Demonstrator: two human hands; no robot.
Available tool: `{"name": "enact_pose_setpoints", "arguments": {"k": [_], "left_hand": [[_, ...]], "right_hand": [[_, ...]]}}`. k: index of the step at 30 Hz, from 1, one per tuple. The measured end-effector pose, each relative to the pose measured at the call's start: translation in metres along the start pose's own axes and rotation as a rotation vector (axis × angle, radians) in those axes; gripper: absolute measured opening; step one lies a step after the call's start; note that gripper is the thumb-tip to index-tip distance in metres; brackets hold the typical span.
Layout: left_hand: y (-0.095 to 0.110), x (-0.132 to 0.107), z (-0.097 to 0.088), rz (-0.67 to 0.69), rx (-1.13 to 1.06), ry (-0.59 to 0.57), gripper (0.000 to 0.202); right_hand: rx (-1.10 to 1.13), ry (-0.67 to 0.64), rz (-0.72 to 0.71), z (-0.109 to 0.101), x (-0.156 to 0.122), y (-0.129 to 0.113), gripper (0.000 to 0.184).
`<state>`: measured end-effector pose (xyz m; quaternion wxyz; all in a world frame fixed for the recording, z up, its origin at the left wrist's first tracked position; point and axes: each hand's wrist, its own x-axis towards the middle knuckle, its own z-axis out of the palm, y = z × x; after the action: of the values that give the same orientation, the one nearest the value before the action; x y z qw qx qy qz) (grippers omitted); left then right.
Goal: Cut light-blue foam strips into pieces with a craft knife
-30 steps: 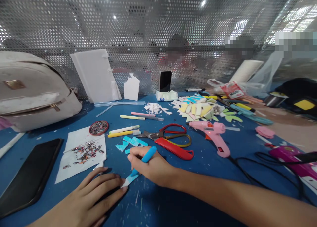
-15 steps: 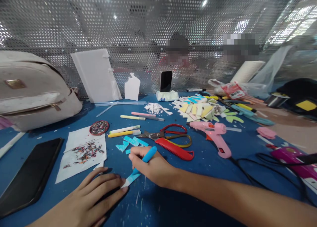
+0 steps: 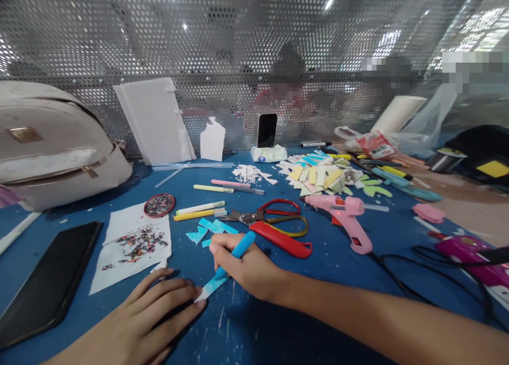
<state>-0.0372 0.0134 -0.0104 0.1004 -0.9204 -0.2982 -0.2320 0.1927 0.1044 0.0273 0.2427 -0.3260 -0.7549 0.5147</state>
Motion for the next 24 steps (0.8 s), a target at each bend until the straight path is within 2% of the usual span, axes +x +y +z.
{"name": "enact_pose_setpoints", "arguments": {"k": [5,9,17,24], "left_hand": [[0.0004,-0.0033,0.0004,-0.009,-0.018,-0.023,0.038],[-0.0004,-0.0029,-0.0013,-0.011,-0.037,-0.031,0.037],[0.001,-0.0051,0.0033,-0.008,-0.049,-0.002,0.037],[0.002,-0.008,0.0061,0.005,-0.001,0.043,0.033]], "right_hand": [[0.066,0.138,-0.089,-0.0004,-0.0015,0.0041,0.047],[0.096,0.164,-0.048,-0.0014,-0.0005,0.0068,0.05],[0.245,0.113,0.036,0.0025,0.001,0.0017,0.047],[0.175,0.0,0.085,0.0012,-0.0018,-0.0023,0.038]]}}
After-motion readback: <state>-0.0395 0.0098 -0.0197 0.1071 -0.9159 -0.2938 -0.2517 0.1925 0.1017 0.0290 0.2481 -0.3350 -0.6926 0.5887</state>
